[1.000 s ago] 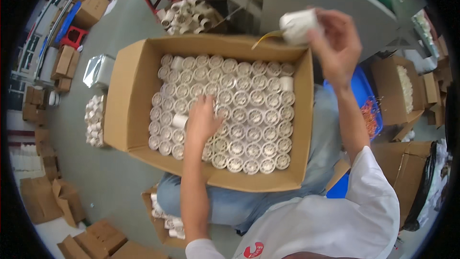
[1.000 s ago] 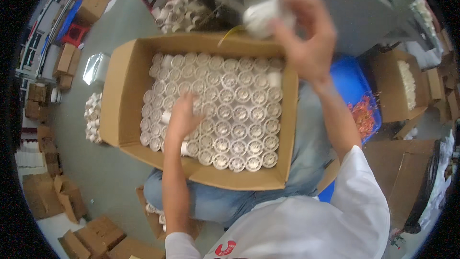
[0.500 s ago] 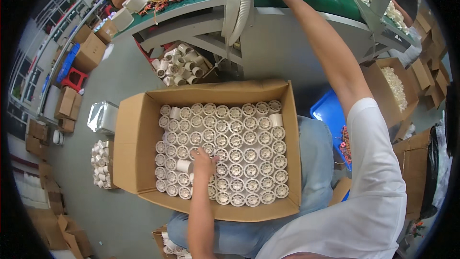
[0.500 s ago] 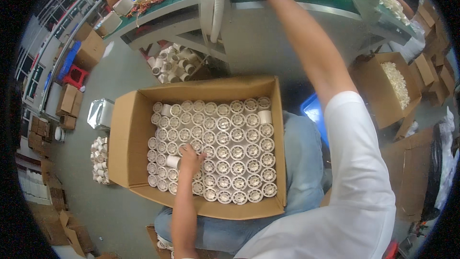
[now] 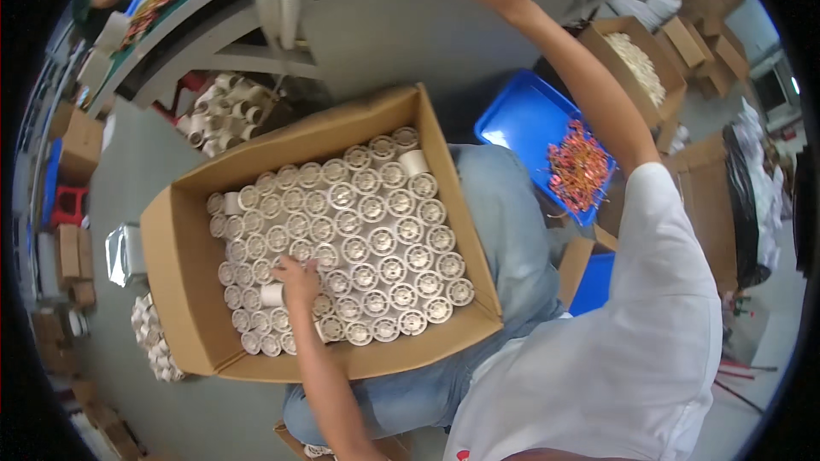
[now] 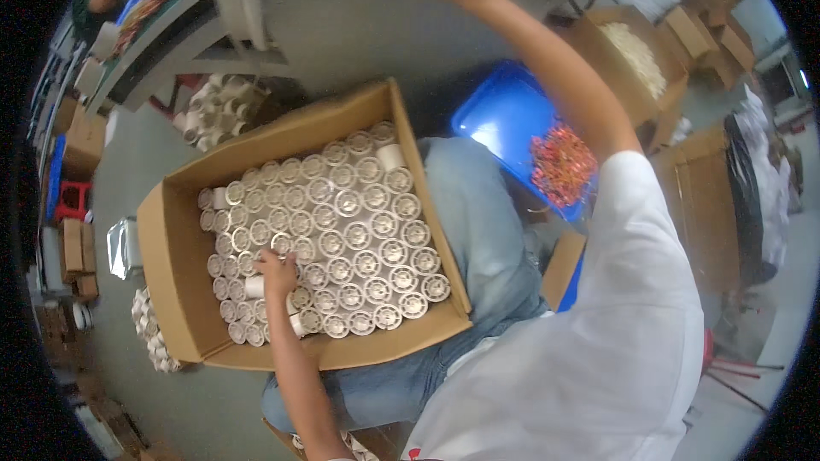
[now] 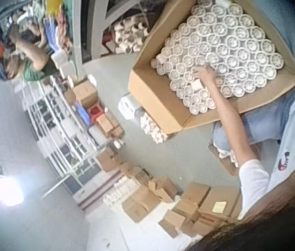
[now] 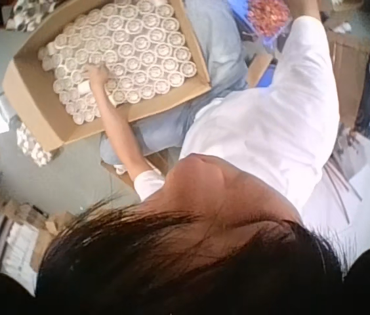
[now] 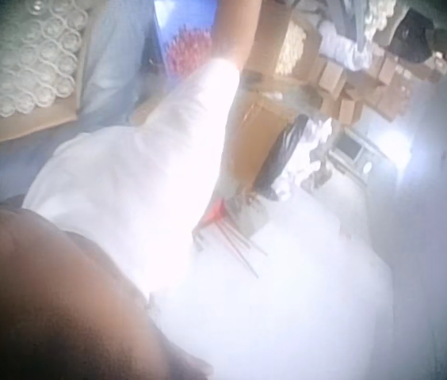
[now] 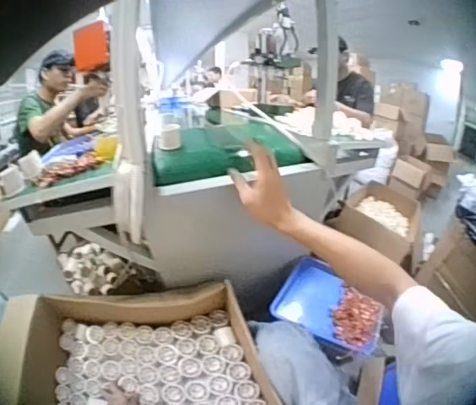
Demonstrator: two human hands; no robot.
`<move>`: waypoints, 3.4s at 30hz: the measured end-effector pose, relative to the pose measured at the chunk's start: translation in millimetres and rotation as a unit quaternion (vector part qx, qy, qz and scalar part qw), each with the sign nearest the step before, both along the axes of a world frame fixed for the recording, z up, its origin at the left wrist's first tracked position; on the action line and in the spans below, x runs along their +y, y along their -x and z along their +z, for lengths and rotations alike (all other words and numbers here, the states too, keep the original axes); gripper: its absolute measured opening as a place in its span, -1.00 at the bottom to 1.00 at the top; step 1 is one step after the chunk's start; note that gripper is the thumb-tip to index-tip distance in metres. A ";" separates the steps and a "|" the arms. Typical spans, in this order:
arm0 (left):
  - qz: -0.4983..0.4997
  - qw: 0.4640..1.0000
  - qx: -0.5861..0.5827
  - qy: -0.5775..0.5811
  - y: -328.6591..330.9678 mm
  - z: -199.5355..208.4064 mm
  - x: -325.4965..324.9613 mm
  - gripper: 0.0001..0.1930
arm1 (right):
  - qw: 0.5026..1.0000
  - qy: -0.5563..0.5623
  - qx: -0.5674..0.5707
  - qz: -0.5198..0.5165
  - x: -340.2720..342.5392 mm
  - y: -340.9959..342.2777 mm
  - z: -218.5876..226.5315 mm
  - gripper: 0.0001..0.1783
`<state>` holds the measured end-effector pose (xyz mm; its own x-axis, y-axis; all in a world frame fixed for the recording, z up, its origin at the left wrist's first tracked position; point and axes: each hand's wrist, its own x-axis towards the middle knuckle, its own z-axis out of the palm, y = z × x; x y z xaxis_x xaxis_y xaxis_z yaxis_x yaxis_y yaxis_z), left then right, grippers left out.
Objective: The recorder is assembling small electronic components by placing them into plastic housings while sitting on the floor of a factory.
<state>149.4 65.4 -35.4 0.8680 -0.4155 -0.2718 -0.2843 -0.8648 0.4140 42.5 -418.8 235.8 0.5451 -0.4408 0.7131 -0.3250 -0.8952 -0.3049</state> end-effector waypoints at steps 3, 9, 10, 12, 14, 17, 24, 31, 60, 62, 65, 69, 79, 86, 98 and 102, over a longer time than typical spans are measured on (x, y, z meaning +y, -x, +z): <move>0.011 0.999 0.031 0.034 -1.9 -9.8 -2.3 -0.49 | 0.972 0.155 -0.177 0.027 -3.8 88.2 -56.9 -0.71; -0.030 0.998 -0.061 -0.001 5.7 1.1 3.8 -0.36 | 0.886 -0.222 0.407 -0.009 -23.7 229.4 -196.1 -0.73; -0.012 0.998 -0.055 -0.034 16.4 17.5 -12.2 -0.27 | 0.873 -0.222 0.432 -0.045 -20.3 252.9 -207.0 -0.71; 0.022 0.999 -0.007 -0.048 13.2 9.4 -7.6 -0.23 | 0.845 -0.244 0.464 -0.106 -13.0 263.8 -217.5 -0.67; -0.002 0.997 0.009 -0.076 9.6 2.6 -7.3 -0.20 | 0.839 -0.247 0.461 -0.153 -9.2 268.5 -222.9 -0.69; -0.019 0.996 0.026 -0.086 7.9 3.0 -5.7 -0.19 | 0.867 -0.226 0.426 -0.129 -6.7 265.3 -227.2 -0.78; 0.035 0.995 0.027 -0.090 11.5 92.7 -7.0 -0.28 | 0.916 -0.290 0.251 -0.119 -12.8 266.5 -186.8 -0.74; -0.014 0.716 0.344 0.608 31.9 162.5 -13.8 -0.33 | 0.963 -0.258 0.031 -0.070 22.4 235.6 -87.9 -0.73; -0.027 0.856 0.147 0.495 68.3 182.3 -37.0 -0.58 | 0.831 -0.403 -0.014 0.382 252.6 19.0 -107.4 -0.75; -0.028 0.900 -0.196 0.389 68.7 171.5 -43.8 -0.55 | 0.857 -0.367 -0.086 0.352 248.3 20.9 -96.9 -0.76; -0.057 0.876 -0.258 0.404 73.1 164.6 -47.8 -0.47 | 0.877 -0.286 -0.176 0.342 247.7 28.9 -87.1 -0.72; -0.072 0.869 -0.250 0.421 71.3 152.0 -51.7 -0.41 | 0.890 -0.104 -0.237 0.375 257.9 38.3 -81.4 -0.67; -0.121 0.857 -0.251 0.434 72.0 152.6 -57.3 -0.41 | 0.879 -0.081 -0.219 0.416 267.7 38.5 -92.6 -0.53; -0.119 0.852 -0.233 0.454 73.3 152.5 -58.3 -0.43 | 0.874 -0.067 -0.204 0.436 264.6 35.6 -97.0 -0.52; -0.151 0.871 -0.279 0.376 71.2 153.9 -58.1 -0.45 | 0.853 -0.250 -0.020 0.458 270.0 36.4 -92.9 -0.74; -0.148 0.870 -0.259 0.393 74.3 144.3 -63.2 -0.50 | 0.839 -0.300 0.018 0.454 275.5 32.1 -98.9 -0.78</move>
